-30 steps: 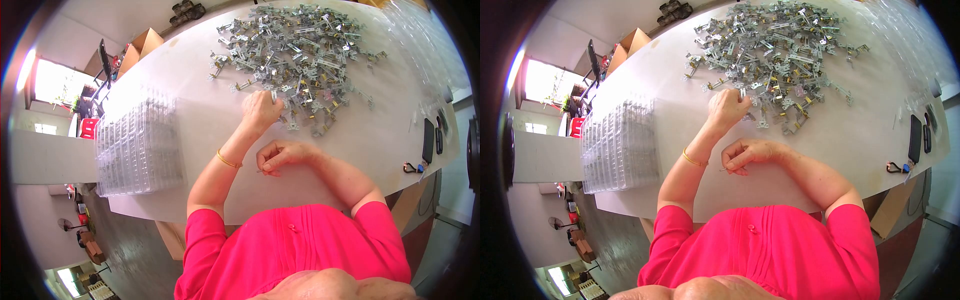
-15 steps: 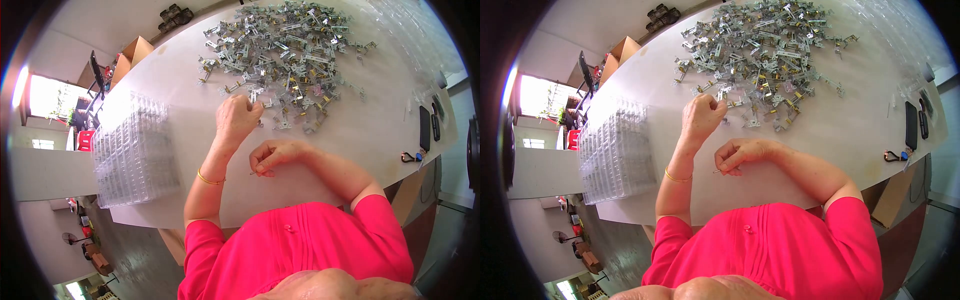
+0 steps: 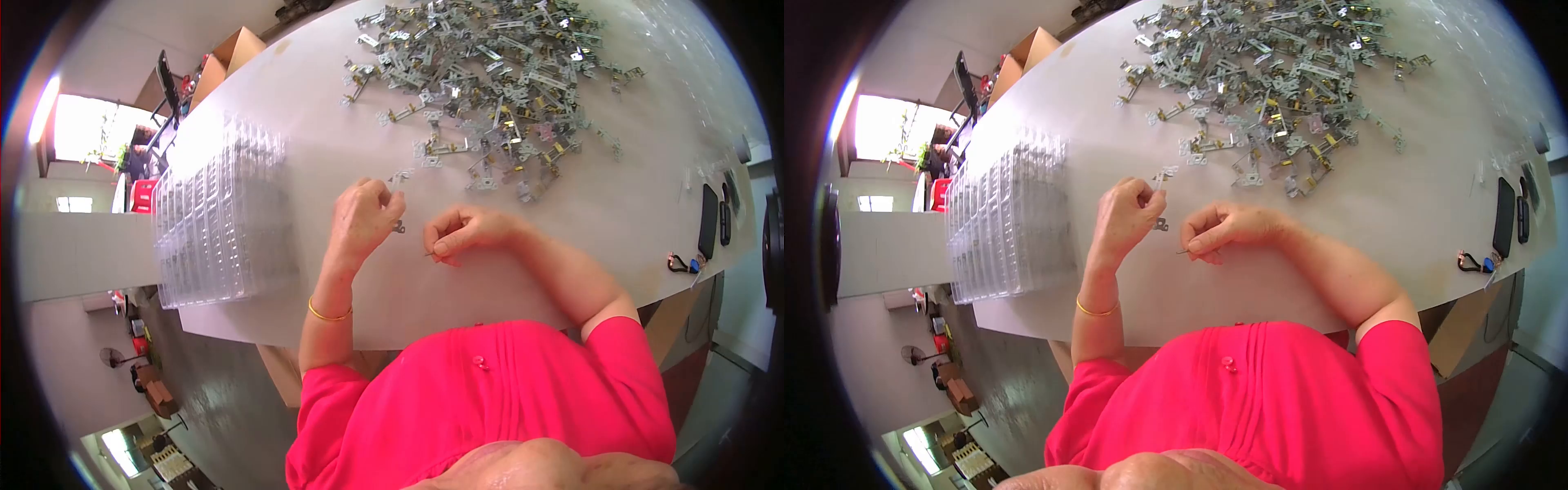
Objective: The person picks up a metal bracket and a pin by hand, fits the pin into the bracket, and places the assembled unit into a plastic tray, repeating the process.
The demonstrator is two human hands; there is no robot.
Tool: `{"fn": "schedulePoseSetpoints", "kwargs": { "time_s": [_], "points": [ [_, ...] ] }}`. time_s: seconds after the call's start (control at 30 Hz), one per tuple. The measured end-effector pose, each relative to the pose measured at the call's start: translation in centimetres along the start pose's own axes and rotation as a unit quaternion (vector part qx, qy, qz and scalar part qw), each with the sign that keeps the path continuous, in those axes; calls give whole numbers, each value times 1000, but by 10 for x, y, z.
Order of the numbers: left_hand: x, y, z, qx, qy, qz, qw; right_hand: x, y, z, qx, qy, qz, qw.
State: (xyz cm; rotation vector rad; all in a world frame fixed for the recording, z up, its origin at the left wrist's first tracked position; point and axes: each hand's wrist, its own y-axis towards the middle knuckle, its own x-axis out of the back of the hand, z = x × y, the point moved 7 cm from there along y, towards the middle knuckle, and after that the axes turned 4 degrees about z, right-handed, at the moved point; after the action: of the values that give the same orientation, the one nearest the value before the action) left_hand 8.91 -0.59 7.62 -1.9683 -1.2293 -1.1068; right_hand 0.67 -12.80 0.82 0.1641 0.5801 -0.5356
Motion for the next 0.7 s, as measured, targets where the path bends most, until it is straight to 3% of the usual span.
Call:
{"fn": "schedulePoseSetpoints", "kwargs": {
  "time_s": [0.23,0.43,0.6,0.7],
  "points": [
    [-20,-6,11,1,70,32,997,0,-1,4,0,0,-19,1000],
    [-22,-2,5,-21,76,-56,995,1,-1,7,10,-8,-14,1000],
    [-42,2,12,-33,26,-71,997,2,-1,9,23,4,-31,999],
    [-42,4,18,-9,-42,-90,995,6,-2,9,37,9,-88,995]
  ]
}}
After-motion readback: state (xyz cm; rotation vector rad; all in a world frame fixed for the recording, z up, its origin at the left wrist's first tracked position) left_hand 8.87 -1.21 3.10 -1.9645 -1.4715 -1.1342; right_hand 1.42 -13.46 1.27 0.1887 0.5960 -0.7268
